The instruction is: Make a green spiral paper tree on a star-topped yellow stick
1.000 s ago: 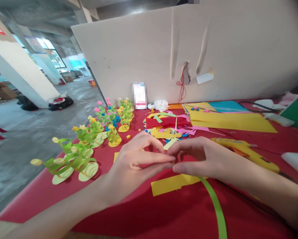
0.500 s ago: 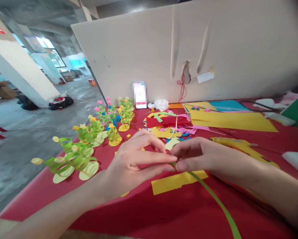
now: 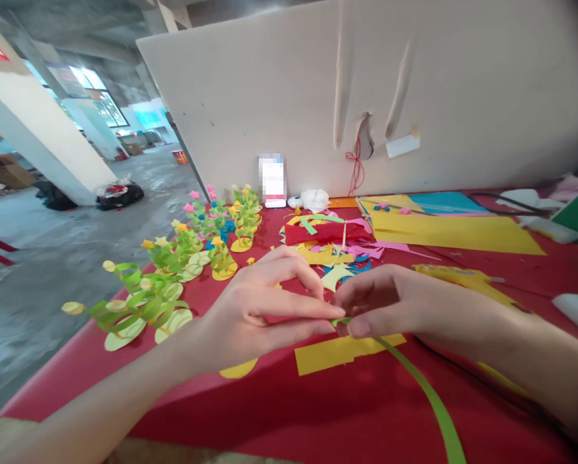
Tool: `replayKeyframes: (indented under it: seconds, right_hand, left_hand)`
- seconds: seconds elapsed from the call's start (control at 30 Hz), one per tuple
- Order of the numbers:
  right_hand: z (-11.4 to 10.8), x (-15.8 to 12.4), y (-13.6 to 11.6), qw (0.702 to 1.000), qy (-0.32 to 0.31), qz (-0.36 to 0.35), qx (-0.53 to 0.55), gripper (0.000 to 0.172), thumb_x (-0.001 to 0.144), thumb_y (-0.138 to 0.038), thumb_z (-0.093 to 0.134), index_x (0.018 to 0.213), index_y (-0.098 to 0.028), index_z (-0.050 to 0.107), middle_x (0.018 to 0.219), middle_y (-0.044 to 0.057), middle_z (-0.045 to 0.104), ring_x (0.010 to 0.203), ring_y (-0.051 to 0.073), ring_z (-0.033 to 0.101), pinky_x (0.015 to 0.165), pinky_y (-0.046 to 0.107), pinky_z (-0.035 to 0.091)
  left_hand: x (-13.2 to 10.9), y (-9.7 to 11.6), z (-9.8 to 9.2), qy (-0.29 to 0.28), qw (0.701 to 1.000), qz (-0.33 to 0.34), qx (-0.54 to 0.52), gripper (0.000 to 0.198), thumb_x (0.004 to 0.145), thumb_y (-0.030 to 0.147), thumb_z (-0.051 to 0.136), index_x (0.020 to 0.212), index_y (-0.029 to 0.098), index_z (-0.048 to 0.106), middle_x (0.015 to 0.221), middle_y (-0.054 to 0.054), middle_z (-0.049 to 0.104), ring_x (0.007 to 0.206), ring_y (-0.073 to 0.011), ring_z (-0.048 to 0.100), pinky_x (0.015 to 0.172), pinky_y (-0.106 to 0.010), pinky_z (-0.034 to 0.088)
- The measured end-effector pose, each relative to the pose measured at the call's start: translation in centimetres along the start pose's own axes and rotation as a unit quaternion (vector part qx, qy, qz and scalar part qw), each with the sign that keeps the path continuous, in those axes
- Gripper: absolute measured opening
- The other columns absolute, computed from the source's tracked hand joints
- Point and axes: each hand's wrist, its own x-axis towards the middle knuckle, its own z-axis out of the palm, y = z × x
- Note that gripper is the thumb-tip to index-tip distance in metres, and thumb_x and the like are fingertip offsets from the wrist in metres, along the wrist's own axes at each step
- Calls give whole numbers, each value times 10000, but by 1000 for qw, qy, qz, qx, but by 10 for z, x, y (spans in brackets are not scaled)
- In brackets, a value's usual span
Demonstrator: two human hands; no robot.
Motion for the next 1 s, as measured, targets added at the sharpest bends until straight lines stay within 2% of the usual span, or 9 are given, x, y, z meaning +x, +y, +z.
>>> replayKeyframes:
  seconds: [0.13, 0.3, 0.43, 0.53, 0.73, 1.0]
  right_hand:
    - [0, 0, 1, 1000, 0, 5, 9, 146, 670, -304, 705, 792, -240, 658, 753, -58, 636, 699, 74, 560, 633, 156, 412]
    - [1, 0, -1, 1000, -6, -3, -6, 148, 679, -331, 691, 796, -243, 672, 784, -42, 653, 717, 94, 574, 648, 179, 420]
    - [2, -2, -4, 1000, 5, -7, -28, 142, 709, -354, 655, 811, -259, 678, 798, -32, 657, 767, 126, 592, 700, 211, 442]
    - [1, -4, -4, 999, 10, -5, -31, 141, 709, -353, 656, 813, -261, 679, 785, -35, 657, 771, 129, 599, 717, 214, 450]
    - [2, -4, -4, 1000, 3, -4, -16, 116, 723, -333, 654, 805, -255, 677, 786, -49, 658, 756, 92, 588, 678, 158, 433]
    - [2, -5, -4, 1000, -2, -1, -31, 106, 726, -340, 654, 800, -267, 674, 777, -62, 653, 744, 75, 575, 671, 140, 419]
  left_hand:
    - [-1, 1, 1, 18, 1000, 5, 24, 188, 747, 63, 623, 906, 146, 677, 808, -62, 586, 822, -162, 521, 765, -326, 454]
    - [-3, 4, 3, 43, 997, 11, 56, 166, 744, 58, 612, 856, 164, 672, 779, -44, 596, 783, -154, 530, 816, -362, 443]
    - [-2, 5, 2, 76, 994, 10, 73, 143, 753, 70, 594, 813, 175, 670, 743, -37, 584, 752, -155, 518, 776, -359, 449]
    - [-1, 4, 2, 76, 996, -2, 52, 142, 758, 82, 599, 830, 185, 666, 751, -30, 580, 762, -153, 516, 773, -352, 450]
    - [-2, 4, 2, 71, 997, -17, 13, 133, 741, 64, 626, 831, 149, 671, 757, -31, 574, 771, -142, 527, 873, -359, 414]
    - [-3, 4, 3, 68, 997, -22, -8, 128, 723, 56, 648, 815, 143, 667, 758, -28, 579, 765, -139, 528, 863, -354, 427]
